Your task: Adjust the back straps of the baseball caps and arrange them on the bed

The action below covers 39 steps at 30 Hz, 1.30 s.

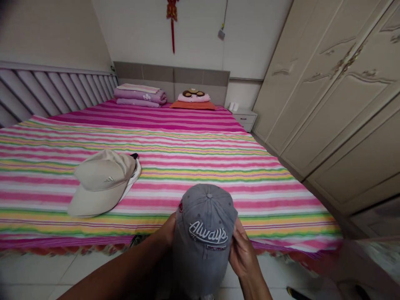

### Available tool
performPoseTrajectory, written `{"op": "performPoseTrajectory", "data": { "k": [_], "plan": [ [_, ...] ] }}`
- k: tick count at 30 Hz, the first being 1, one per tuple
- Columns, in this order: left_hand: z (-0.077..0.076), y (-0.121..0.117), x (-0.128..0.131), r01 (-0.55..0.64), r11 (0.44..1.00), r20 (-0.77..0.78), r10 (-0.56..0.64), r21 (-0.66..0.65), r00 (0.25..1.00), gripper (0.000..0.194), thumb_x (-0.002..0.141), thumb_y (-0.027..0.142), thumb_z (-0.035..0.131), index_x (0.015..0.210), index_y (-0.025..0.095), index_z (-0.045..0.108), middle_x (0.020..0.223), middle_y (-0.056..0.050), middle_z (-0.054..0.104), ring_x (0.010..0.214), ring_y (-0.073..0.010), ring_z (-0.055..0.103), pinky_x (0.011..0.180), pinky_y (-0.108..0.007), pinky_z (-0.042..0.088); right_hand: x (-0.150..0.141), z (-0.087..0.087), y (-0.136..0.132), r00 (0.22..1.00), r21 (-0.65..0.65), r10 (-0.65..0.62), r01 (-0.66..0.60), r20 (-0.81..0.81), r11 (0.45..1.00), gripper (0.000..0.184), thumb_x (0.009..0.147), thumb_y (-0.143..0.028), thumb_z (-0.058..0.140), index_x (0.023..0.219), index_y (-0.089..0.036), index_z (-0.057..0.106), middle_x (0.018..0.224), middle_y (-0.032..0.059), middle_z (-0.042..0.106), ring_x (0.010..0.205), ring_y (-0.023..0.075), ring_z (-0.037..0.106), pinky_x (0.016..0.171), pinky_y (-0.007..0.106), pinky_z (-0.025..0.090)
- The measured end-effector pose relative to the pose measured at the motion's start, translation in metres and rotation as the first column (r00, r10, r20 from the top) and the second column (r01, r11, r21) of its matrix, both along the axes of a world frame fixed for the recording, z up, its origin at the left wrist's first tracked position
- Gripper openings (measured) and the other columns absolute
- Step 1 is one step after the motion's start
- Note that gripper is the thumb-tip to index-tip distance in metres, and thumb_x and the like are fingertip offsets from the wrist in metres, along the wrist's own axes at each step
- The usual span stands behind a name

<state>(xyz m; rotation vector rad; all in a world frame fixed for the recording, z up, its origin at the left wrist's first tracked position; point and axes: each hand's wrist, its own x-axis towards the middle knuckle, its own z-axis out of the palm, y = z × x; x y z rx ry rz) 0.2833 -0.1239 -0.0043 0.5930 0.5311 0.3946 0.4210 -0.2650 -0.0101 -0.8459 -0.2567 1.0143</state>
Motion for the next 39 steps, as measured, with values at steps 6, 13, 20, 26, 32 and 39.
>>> {"op": "performPoseTrajectory", "data": {
  "k": [6, 13, 20, 26, 32, 39],
  "plan": [
    [0.005, 0.012, 0.02, 0.071, 0.985, 0.219, -0.035, -0.155, 0.975, 0.037, 0.074, 0.034, 0.047, 0.102, 0.015, 0.061, 0.085, -0.009, 0.069, 0.093, -0.026, 0.062, 0.087, -0.041, 0.042, 0.043, 0.014, 0.009, 0.995, -0.06, -0.042, 0.047, 0.093, 0.997, 0.042, 0.064, -0.028, 0.074, 0.105, -0.029, 0.065, 0.113, 0.0034, 0.066, 0.114, 0.0261, 0.053, 0.1, 0.045, 0.037],
    [0.063, 0.066, 0.117, -0.097, 0.995, 0.231, 0.102, -0.035, 0.968, 0.022, 0.08, 0.018, 0.044, 0.097, 0.017, 0.058, 0.081, -0.004, 0.067, 0.077, -0.0173, 0.062, 0.08, -0.032, 0.044, 0.136, 0.061, 0.071, 0.918, -0.015, -0.091, 0.105, 0.385, 0.994, 0.038, 0.067, -0.032, 0.064, 0.104, -0.028, 0.061, 0.107, 0.0024, 0.068, 0.103, 0.025, 0.06, 0.085, 0.044, 0.047],
    [0.015, 0.084, 0.167, -0.069, 0.998, -0.118, 0.069, 0.005, 0.991, 0.012, 0.075, 0.01, 0.048, 0.083, 0.016, 0.054, 0.055, 0.001, 0.054, 0.048, -0.0109, 0.05, 0.058, -0.024, 0.042, 0.179, 0.036, 0.098, 0.887, -0.244, 0.058, 0.063, 0.459, 0.968, 0.02, 0.068, -0.024, 0.063, 0.086, -0.016, 0.064, 0.076, 0.0072, 0.073, 0.078, 0.0243, 0.067, 0.066, 0.037, 0.049],
    [0.0, 0.081, 0.169, -0.064, 0.995, -0.179, 0.078, 0.082, 0.981, 0.025, 0.065, 0.0, 0.051, 0.082, 0.018, 0.049, 0.059, 0.004, 0.053, 0.049, -0.008, 0.05, 0.056, -0.021, 0.04, 0.177, 0.019, 0.093, 0.829, -0.39, 0.104, 0.144, 0.549, 0.909, 0.018, 0.085, -0.027, 0.052, 0.088, -0.013, 0.062, 0.071, 0.0013, 0.068, 0.066, 0.0153, 0.065, 0.063, 0.03, 0.049],
    [0.009, 0.072, 0.146, -0.055, 0.976, -0.256, 0.109, 0.209, 0.961, 0.035, 0.063, 0.002, 0.057, 0.093, 0.017, 0.049, 0.068, -0.001, 0.058, 0.06, -0.0114, 0.055, 0.07, -0.028, 0.043, 0.185, 0.021, 0.092, 0.641, -0.458, 0.026, 0.519, 0.767, 0.722, 0.017, 0.081, -0.028, 0.057, 0.075, -0.013, 0.062, 0.076, 0.0028, 0.065, 0.073, 0.0165, 0.061, 0.071, 0.034, 0.047],
    [0.003, 0.079, 0.005, -0.227, 0.841, -0.259, 0.39, 0.491, 0.883, 0.043, 0.057, 0.006, 0.064, 0.099, 0.016, 0.058, 0.091, -0.005, 0.062, 0.079, -0.0143, 0.056, 0.081, -0.027, 0.04, 0.114, 0.017, 0.047, 0.348, -0.234, -0.077, 0.763, 0.934, 0.602, 0.042, 0.074, -0.042, 0.043, 0.097, -0.012, 0.061, 0.093, 0.0155, 0.066, 0.087, 0.0298, 0.06, 0.075, 0.039, 0.043]
  ]
}}
